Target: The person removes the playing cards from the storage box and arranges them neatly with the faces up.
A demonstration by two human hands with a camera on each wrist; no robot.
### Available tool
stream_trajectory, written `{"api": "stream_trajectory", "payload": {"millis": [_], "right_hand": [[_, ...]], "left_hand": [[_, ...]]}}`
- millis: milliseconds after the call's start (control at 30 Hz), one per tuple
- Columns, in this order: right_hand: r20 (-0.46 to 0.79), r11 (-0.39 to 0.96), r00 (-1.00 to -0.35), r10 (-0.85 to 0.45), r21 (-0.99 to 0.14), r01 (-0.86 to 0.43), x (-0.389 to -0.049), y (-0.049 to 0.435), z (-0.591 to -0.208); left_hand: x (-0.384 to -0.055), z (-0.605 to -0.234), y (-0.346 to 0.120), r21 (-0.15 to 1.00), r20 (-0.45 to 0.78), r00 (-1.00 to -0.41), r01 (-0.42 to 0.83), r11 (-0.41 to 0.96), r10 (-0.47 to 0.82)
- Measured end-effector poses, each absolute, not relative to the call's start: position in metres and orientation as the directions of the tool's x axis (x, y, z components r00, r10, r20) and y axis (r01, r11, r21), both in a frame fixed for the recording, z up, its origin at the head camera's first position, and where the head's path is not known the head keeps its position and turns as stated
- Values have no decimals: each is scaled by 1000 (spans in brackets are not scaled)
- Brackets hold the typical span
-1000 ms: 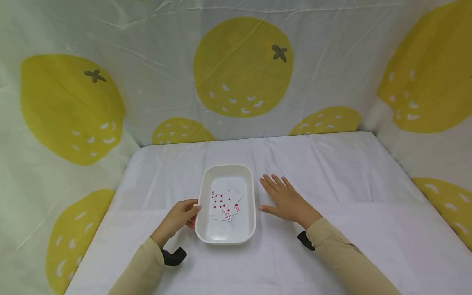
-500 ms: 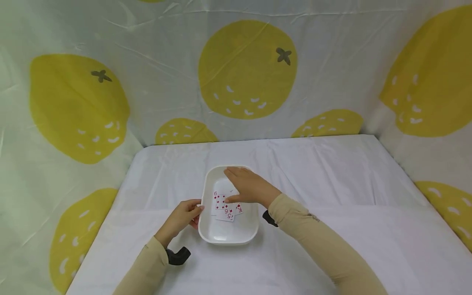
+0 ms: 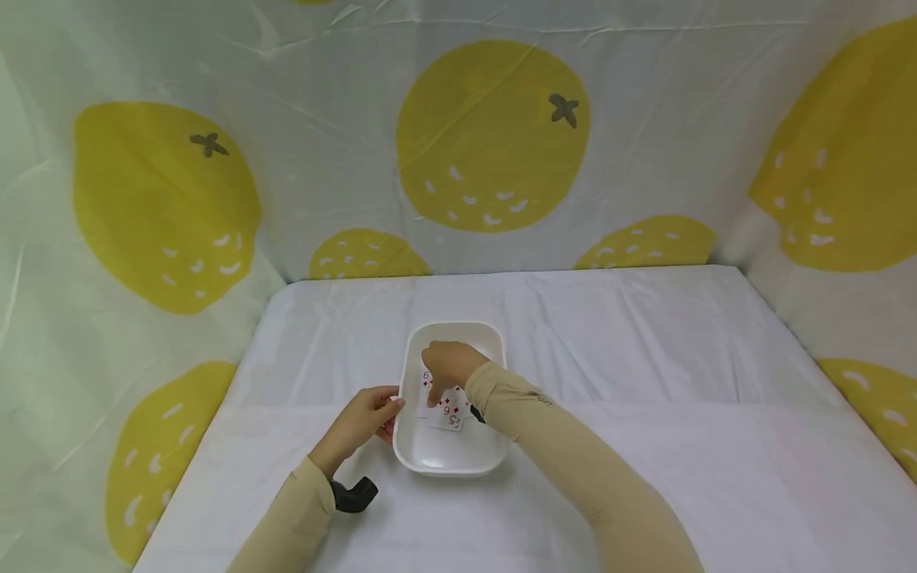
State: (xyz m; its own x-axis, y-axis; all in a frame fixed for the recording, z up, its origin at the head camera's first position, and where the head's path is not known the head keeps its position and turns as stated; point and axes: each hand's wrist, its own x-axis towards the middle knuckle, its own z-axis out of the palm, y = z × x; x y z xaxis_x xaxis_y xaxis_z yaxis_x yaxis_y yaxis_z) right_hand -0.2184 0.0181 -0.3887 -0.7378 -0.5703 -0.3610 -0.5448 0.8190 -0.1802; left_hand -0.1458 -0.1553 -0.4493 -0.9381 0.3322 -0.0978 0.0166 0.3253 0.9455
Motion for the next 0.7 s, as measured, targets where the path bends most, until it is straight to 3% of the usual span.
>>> {"api": "stream_trajectory", "payload": {"millis": [400,700], "right_hand": [[-412,853,-757,-507,-113,-510,-219,6,-422],[-376,837,-766,-521,-49,-546,-217,1,-431]], "left_hand": [[-146,-447,-151,930,-133,-935,-3,367,330],[-147,-445,-154,927,-118,-939,13,374,324]]}}
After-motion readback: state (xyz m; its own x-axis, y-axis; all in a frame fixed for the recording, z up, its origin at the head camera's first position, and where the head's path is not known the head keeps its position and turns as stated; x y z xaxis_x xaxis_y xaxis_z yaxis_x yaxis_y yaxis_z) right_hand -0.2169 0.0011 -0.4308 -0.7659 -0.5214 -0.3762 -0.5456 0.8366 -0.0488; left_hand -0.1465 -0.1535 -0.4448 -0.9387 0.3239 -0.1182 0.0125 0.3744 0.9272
